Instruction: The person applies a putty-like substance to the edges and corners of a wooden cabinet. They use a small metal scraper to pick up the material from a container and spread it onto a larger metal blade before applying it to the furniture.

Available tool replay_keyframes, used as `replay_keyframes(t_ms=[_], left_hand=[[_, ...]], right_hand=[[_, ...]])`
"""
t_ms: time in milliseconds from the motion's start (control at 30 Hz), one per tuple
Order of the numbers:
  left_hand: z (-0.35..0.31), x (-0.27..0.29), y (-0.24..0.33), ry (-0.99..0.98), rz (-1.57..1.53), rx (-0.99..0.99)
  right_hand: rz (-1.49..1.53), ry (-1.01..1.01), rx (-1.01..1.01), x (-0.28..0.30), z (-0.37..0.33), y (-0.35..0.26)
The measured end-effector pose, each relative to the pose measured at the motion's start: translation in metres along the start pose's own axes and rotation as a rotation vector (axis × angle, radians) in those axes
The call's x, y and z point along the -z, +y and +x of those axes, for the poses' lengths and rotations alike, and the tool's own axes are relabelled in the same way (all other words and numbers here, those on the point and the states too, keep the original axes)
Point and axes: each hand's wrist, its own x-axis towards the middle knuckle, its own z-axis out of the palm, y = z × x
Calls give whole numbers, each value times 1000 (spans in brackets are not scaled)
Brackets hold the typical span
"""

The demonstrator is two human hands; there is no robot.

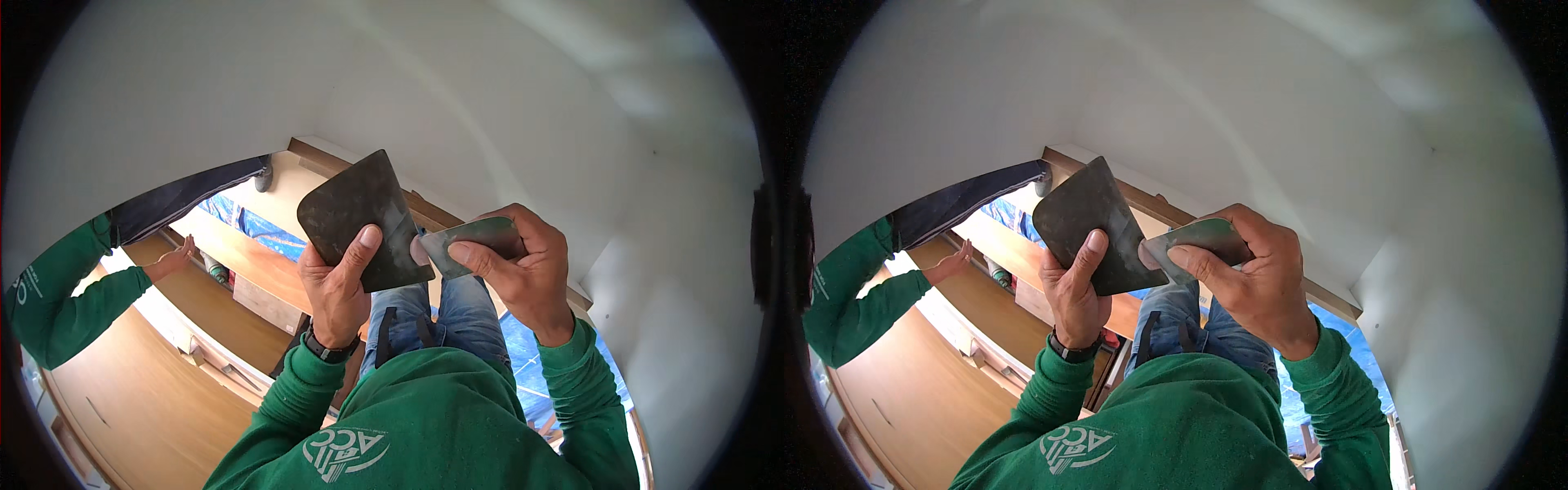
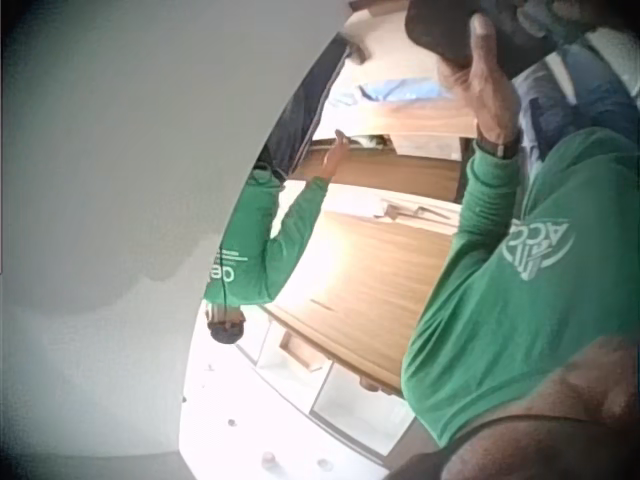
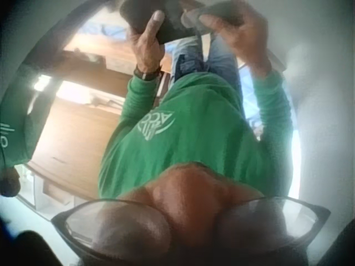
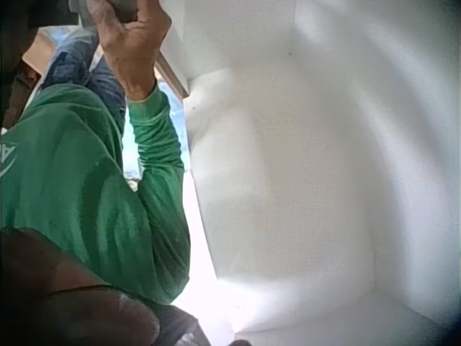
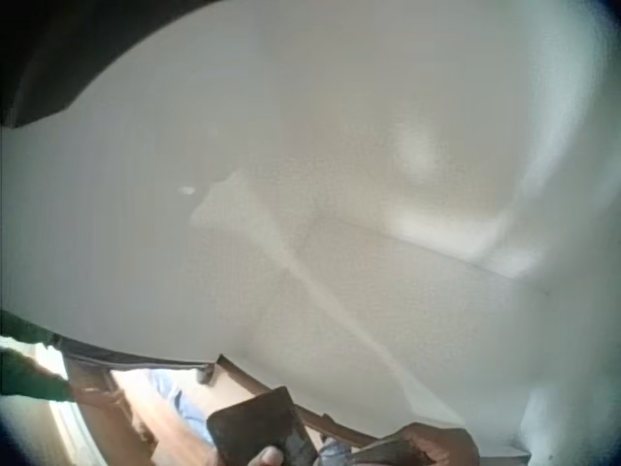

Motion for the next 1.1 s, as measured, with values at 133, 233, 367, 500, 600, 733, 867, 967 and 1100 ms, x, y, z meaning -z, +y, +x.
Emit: replay_keyframes(t_ms=[133,233,367,500,600,733,867,967,1100], left_hand=[[-3,3,2,20,54,-14],[-5,5,-3,38,102,-48],[-7,9,4,23,168,-56],[-11,14,15,7,37,-56],[-8,38,8,55,-7,-20],[-4,66,-3,86,63,21],[-1,78,-9,106,75,86],[3,75,-12,110,66,134],[9,67,-9,112,55,178]], right_hand=[[-17,-10,19,-6,-2,1],[-132,3,100,-13,-3,9],[-258,47,197,-18,0,6],[-68,172,41,-13,27,9],[113,58,-198,12,59,28],[301,-65,-405,20,87,63],[189,-32,-487,14,99,77],[225,-71,-543,12,106,87],[260,-105,-572,7,111,94]])
